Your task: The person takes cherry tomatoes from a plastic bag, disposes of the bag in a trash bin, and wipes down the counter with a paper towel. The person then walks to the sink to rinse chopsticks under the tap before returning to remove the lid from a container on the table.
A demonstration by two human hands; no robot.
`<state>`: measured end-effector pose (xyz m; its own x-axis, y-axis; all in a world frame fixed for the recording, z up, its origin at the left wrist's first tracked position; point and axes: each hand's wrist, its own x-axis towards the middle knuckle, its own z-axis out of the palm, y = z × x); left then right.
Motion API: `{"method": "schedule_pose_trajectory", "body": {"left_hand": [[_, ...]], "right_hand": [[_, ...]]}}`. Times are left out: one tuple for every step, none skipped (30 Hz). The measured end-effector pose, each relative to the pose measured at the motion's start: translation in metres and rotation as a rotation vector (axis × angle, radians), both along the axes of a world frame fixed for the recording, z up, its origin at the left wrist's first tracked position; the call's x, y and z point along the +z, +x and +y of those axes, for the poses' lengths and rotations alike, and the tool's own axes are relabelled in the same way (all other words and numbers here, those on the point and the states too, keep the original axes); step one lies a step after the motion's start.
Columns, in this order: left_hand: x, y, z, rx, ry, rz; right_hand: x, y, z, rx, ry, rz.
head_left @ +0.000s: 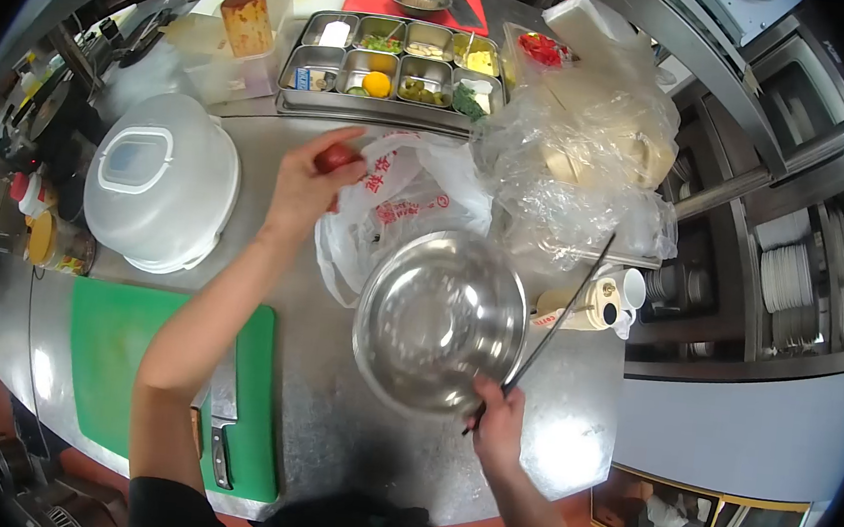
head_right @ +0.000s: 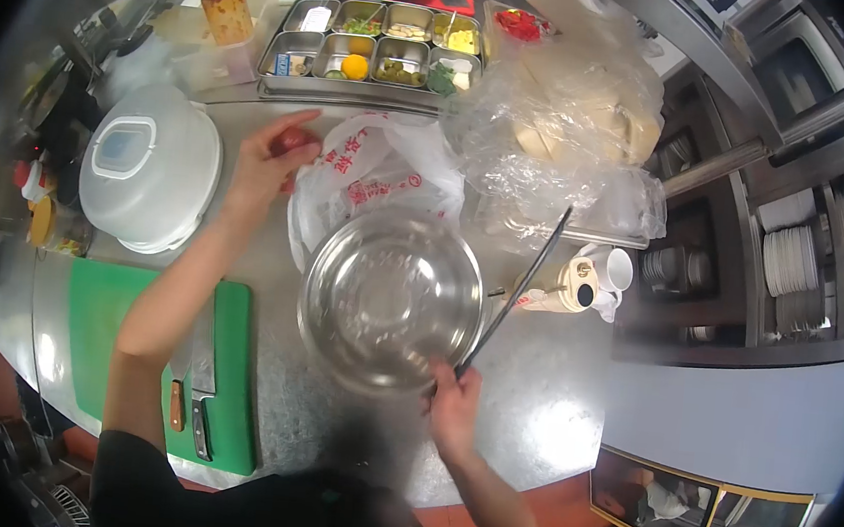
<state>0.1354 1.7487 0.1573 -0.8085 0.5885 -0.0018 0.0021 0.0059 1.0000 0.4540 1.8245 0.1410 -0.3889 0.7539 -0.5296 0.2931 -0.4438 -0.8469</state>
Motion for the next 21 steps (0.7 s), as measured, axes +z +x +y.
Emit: {"method": "schedule_pose_trajectory", "body": {"left_hand": [[-0.009,-0.007,-0.019,0.007,-0.002,0.006],[-0.029,-0.014,-0.039,-0.019,-0.048,-0.251],[-0.052,-0.020,-0.056,-0.044,-0.088,-0.509],[-0.083,-0.020,-0.073,-0.039,-0.058,-0.681],[-0.106,-0.015,-0.087,-0.037,-0.025,-0.855],[-0.110,-0.004,-0.094,-0.034,-0.020,-0.857],[-0.114,0.008,-0.102,-0.046,-0.016,-0.965],[-0.117,0.018,-0.109,-0.055,-0.009,-1.071],[-0.125,0.027,-0.110,-0.063,0.019,-1.104],[-0.130,0.035,-0.108,-0.077,0.063,-1.145],[-0.134,0.042,-0.106,-0.094,0.105,-1.184],[-0.135,0.052,-0.101,-0.088,0.110,-1.185],[-0.134,0.062,-0.095,-0.064,0.154,-1.213],[-0.134,0.070,-0.088,-0.042,0.197,-1.239],[-0.133,0.076,-0.080,-0.041,0.199,-1.239],[-0.131,0.082,-0.073,-0.031,0.254,-1.274],[-0.131,0.084,-0.069,-0.021,0.307,-1.308],[-0.133,0.083,-0.065,-0.125,0.374,-1.321],[-0.135,0.084,-0.063,-0.127,0.373,-1.320],[-0.137,0.085,-0.061,-0.153,0.361,-1.342],[-0.136,0.086,-0.060,-0.180,0.350,-1.364]], "right_hand": [[0.000,-0.013,0.003,-0.108,-0.026,0.053],[0.002,-0.026,0.008,-0.100,-0.027,0.059],[0.005,-0.038,0.014,-0.062,-0.050,0.085],[0.007,-0.048,0.019,-0.028,-0.073,0.108],[0.006,-0.057,0.025,-0.025,-0.072,0.107],[0.003,-0.065,0.031,-0.019,-0.080,0.151],[0.001,-0.071,0.036,-0.011,-0.091,0.190],[0.000,-0.076,0.042,-0.001,-0.090,0.182],[-0.001,-0.080,0.049,-0.027,-0.144,0.198],[-0.002,-0.086,0.052,-0.054,-0.200,0.214],[-0.004,-0.093,0.052,-0.044,-0.201,0.209],[-0.004,-0.099,0.051,-0.031,-0.175,0.203],[-0.005,-0.104,0.051,-0.021,-0.147,0.198],[-0.009,-0.107,0.050,0.027,-0.143,0.184],[-0.016,-0.111,0.048,0.029,-0.142,0.184],[-0.024,-0.115,0.046,0.048,-0.126,0.133],[-0.031,-0.118,0.044,0.066,-0.111,0.081],[-0.036,-0.120,0.042,0.087,-0.153,0.102],[-0.040,-0.122,0.039,0.085,-0.153,0.104],[-0.043,-0.125,0.037,0.057,-0.168,0.098],[-0.044,-0.127,0.034,0.030,-0.183,0.093]]}}
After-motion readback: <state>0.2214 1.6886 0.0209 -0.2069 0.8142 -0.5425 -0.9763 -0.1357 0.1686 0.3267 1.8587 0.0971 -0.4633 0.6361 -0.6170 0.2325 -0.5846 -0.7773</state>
